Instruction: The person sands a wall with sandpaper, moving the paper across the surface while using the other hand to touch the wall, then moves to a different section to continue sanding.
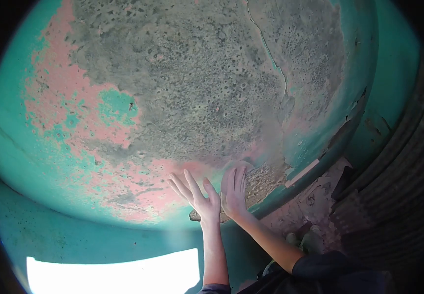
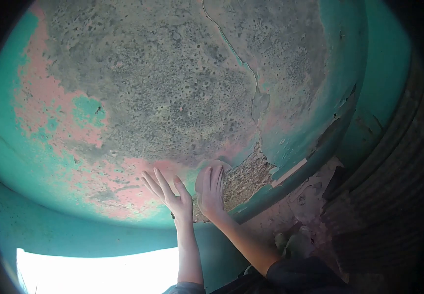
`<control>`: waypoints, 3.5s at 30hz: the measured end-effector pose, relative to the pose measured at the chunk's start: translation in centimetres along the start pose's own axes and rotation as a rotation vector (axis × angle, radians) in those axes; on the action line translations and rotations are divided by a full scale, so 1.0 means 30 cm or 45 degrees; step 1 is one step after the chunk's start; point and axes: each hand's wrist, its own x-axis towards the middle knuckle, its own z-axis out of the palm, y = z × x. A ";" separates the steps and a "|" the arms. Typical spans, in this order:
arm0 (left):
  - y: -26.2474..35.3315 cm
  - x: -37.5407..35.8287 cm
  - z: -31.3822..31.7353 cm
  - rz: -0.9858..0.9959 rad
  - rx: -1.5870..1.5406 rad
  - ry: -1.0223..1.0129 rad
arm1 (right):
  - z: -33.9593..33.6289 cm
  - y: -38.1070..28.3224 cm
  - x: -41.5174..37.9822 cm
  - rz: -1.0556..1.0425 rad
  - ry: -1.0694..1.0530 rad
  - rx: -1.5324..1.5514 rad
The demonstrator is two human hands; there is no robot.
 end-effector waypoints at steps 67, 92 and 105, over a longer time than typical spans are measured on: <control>-0.255 0.026 0.093 0.139 0.661 0.171 | -0.064 -0.028 0.111 0.011 0.064 -0.014; -0.254 0.008 0.092 0.123 0.642 0.159 | -0.051 -0.079 0.038 -0.118 -0.091 -0.108; -0.259 0.007 0.085 0.157 0.634 0.172 | -0.062 -0.088 0.054 -0.103 -0.083 -0.089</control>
